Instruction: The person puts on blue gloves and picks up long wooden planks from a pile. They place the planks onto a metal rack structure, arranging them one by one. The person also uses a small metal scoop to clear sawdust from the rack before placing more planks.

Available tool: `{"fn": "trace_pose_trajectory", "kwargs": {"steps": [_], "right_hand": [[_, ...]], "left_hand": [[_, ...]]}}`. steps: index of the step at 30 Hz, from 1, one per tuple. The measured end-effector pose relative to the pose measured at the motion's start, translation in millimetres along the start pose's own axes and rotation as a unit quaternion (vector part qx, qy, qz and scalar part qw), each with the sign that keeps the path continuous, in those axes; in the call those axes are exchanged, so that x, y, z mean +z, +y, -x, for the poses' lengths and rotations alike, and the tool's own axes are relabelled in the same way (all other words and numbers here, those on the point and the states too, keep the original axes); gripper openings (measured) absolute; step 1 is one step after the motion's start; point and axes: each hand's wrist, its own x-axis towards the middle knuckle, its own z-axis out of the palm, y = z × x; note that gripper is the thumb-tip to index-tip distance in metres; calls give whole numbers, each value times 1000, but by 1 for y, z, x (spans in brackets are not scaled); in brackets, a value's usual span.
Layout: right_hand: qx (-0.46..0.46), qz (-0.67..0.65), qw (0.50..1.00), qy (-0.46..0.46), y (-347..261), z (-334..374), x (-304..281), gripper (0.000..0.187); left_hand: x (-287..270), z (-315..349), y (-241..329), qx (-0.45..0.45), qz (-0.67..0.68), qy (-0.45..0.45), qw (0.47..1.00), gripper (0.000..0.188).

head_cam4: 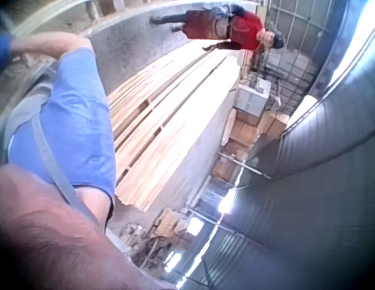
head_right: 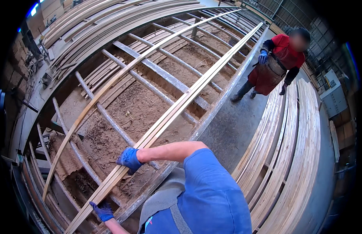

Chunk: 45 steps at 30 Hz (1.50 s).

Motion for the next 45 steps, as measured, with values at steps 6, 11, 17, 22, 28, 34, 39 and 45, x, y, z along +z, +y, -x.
{"fn": "trace_pose_trajectory", "kwargs": {"steps": [6, 11, 17, 22, 28, 34, 39, 45], "right_hand": [[56, -33, 997, -35, -8, -10, 3, 63], [112, -46, 992, -33, -11, -10, 8, 62], [168, -48, 982, -66, -23, -21, 4, 66], [174, -40, 982, -68, -19, -24, 11, 67], [171, -37, 982, -77, -18, -21, 8, 67], [97, -55, 992, -53, -36, -69, 24, 64], [101, -76, 991, -31, -32, -28, 9, 62], [55, -87, 993, -52, -34, -24, -11, 65]], "left_hand": [[25, 21, 2, 7, -110, 126, 986, 91], [44, 42, 6, -9, -172, 118, 978, 91], [4, 18, 6, -29, -178, 95, 979, 81], [-2, 14, 0, -47, -165, 105, 980, 74], [17, 26, -9, 17, -112, 83, 990, 71], [-56, 30, 11, -57, 127, -49, 989, 82], [-12, 33, -27, 33, 138, 37, 989, 82], [3, 8, -54, 89, 223, -21, 971, 105]]}}
